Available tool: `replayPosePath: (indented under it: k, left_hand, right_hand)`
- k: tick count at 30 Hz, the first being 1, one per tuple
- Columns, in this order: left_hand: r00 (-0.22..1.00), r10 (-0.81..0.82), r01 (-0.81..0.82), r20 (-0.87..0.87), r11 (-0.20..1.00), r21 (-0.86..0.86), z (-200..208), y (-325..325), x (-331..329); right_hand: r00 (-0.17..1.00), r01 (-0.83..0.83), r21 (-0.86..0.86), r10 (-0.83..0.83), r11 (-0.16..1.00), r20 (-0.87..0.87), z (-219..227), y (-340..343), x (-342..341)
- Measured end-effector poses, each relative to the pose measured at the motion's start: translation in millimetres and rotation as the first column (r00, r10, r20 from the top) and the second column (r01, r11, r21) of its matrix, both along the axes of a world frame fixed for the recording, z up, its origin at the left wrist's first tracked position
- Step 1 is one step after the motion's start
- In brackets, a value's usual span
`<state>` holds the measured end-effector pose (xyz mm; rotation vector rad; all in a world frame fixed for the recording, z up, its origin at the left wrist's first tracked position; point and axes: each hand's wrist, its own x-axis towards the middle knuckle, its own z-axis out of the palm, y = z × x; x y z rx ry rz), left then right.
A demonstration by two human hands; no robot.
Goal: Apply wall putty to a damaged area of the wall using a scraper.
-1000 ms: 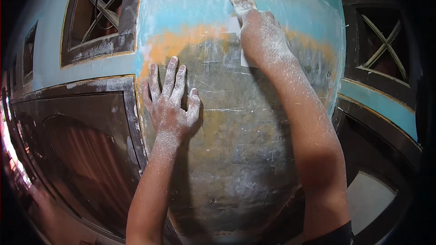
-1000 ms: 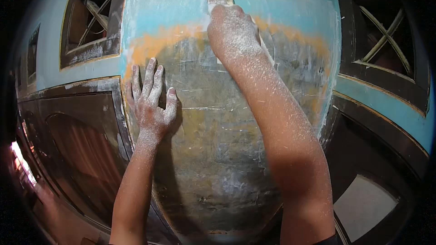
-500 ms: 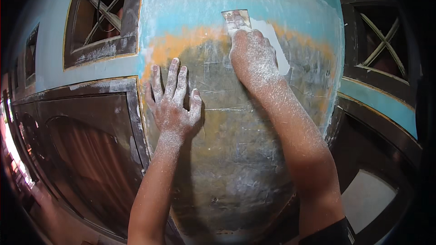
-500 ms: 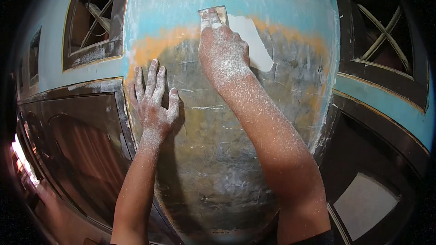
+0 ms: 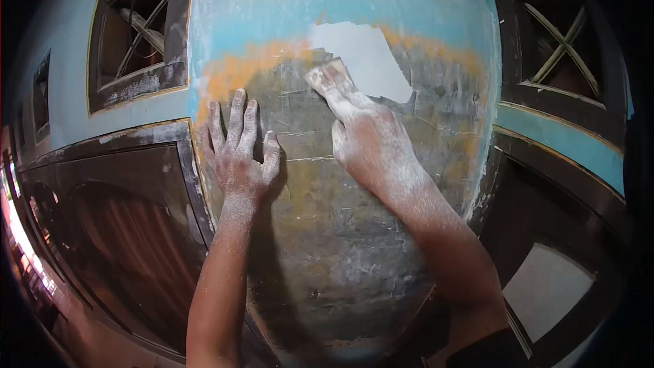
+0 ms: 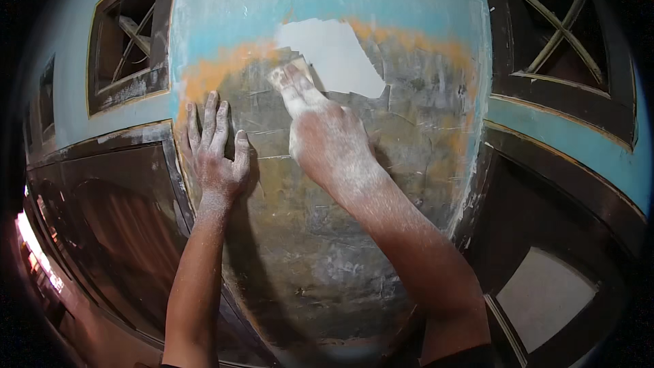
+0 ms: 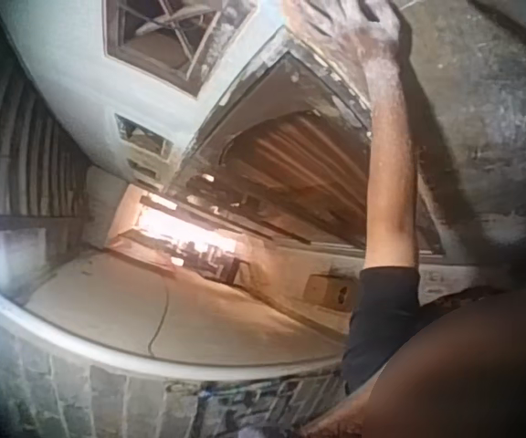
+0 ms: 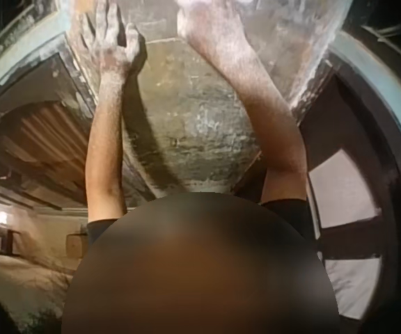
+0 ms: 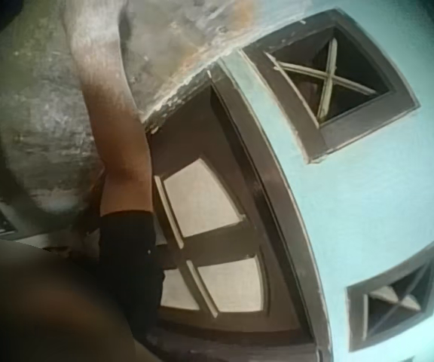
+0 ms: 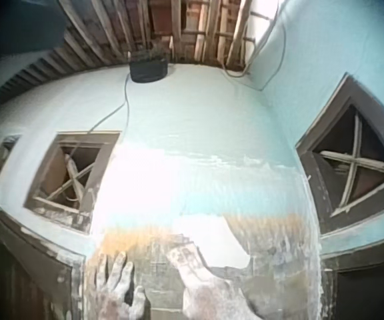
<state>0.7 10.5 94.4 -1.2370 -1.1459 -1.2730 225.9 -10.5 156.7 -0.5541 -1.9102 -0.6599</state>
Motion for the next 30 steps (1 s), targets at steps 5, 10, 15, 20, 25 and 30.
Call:
replayPosePath:
  k: [5,10,15,20,25,30]
  left_hand:
    - [0.999,0.044,-0.044,0.003,0.999,-0.002,-1,0,0]
    - [0.999,0.043,-0.043,-0.003,0.999,0.017,-2,3,-1]
    - [0.998,0.056,-0.056,-0.011,0.998,0.013,0,2,1]
    - [0.996,0.08,-0.079,-0.037,0.997,0.022,-1,1,-2]
    - [0.994,0.094,-0.093,-0.046,0.995,0.031,-1,2,-2]
    - [0.993,0.109,-0.109,-0.039,0.994,0.013,-1,0,-2]
  right_hand:
    - [0.999,0.012,-0.203,-0.021,0.979,-0.04,-67,-15,63]
    - [0.991,0.082,-0.202,-0.101,0.976,-0.086,-73,-8,102]
    - [0.985,0.16,-0.104,-0.166,0.982,-0.049,-70,0,122]
    - [0.953,0.249,-0.157,-0.27,0.956,-0.134,-58,-30,124]
    - [0.889,0.45,-0.285,-0.453,0.846,0.061,-54,-28,140]
    - [0.848,0.522,-0.055,-0.512,0.851,0.137,-54,-3,149]
